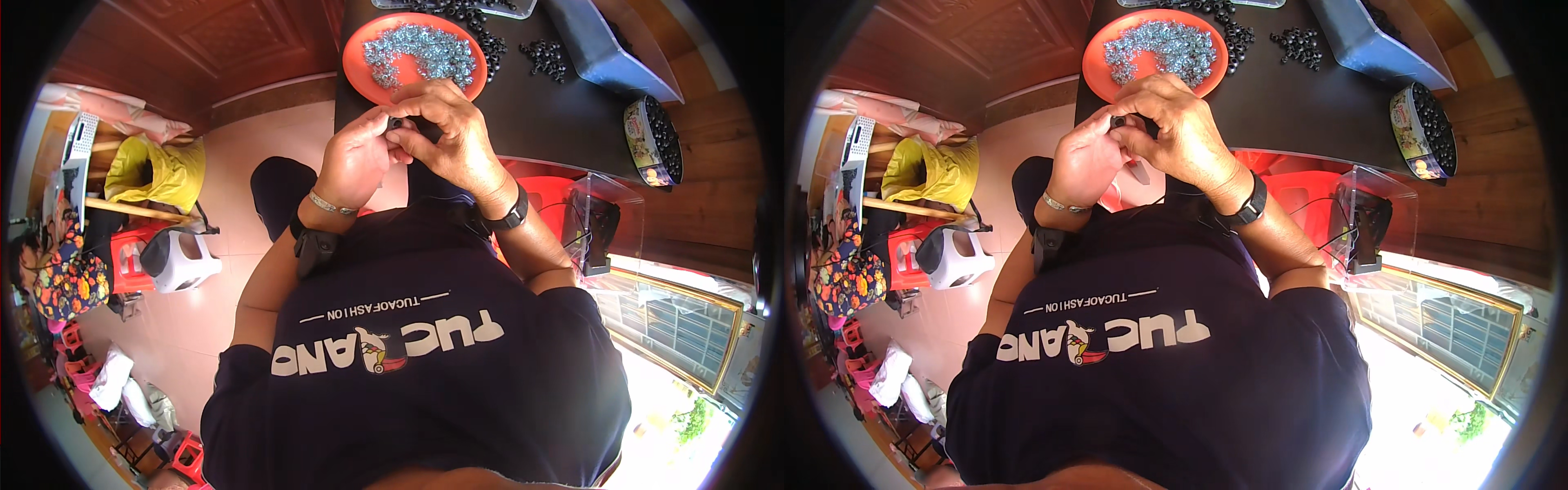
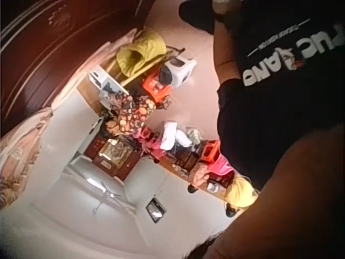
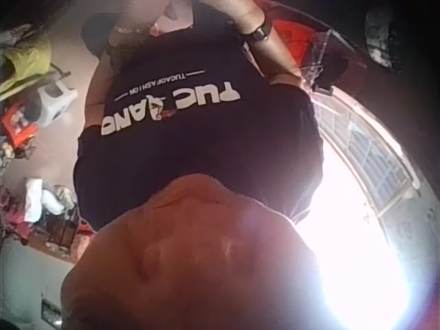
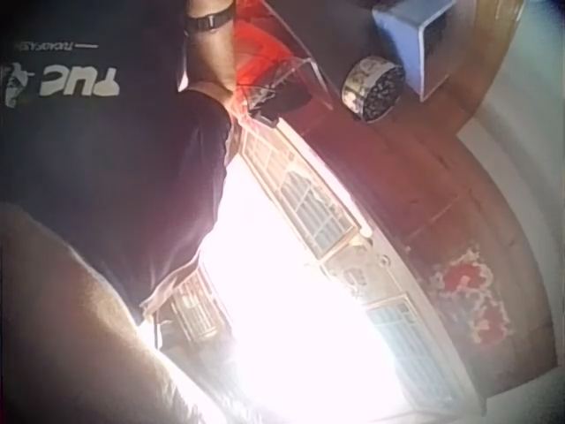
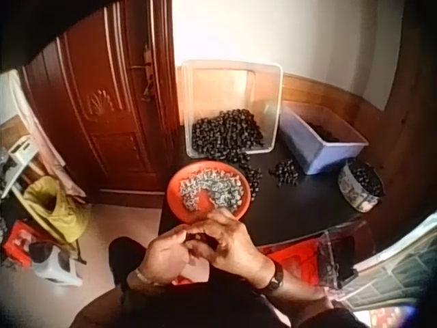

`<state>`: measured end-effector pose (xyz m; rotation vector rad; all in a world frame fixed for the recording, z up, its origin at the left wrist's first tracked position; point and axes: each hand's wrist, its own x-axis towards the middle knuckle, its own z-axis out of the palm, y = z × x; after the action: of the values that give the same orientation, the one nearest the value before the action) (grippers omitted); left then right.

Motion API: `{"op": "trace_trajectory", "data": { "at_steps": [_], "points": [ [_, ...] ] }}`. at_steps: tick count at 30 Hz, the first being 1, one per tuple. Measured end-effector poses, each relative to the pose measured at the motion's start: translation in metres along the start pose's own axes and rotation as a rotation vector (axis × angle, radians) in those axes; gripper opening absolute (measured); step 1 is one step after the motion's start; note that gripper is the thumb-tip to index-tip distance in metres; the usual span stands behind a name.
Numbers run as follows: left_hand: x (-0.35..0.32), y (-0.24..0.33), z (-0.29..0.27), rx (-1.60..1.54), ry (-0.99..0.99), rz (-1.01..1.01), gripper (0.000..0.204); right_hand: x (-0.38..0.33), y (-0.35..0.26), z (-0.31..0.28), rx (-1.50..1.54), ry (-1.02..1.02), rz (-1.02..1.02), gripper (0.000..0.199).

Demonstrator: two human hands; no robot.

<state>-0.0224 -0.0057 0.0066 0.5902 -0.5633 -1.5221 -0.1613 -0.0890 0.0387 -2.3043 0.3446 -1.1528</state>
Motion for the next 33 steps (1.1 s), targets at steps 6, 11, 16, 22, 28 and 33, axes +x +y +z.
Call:
{"op": "trace_trajectory", "data": {
  "at_steps": [6,11,16,22,28,33],
  "points": [
    [0.0,-0.001,-0.006,0.035,-0.03,-0.015,0.029,-0.001,0.0,0.0,-0.096,0.041,-0.033,0.022],
    [-0.005,0.0,-0.011,0.155,-0.028,0.015,0.028,-0.001,-0.005,-0.002,-0.154,-0.049,-0.058,0.023],
    [-0.013,0.009,-0.018,0.348,-0.045,0.002,0.026,0.012,-0.006,-0.017,-0.051,-0.226,-0.036,0.02],
    [-0.015,0.011,-0.018,0.16,0.062,0.025,0.024,0.055,0.038,-0.038,-0.195,-0.293,-0.002,0.012],
    [-0.013,0.011,-0.024,0.142,0.079,-0.005,0.024,0.078,0.089,-0.011,-0.404,-0.54,0.135,0.019],
    [-0.013,0.011,-0.028,0.119,0.079,-0.027,0.024,0.08,0.093,0.004,-0.448,-0.59,0.183,0.019]
  ]
}}
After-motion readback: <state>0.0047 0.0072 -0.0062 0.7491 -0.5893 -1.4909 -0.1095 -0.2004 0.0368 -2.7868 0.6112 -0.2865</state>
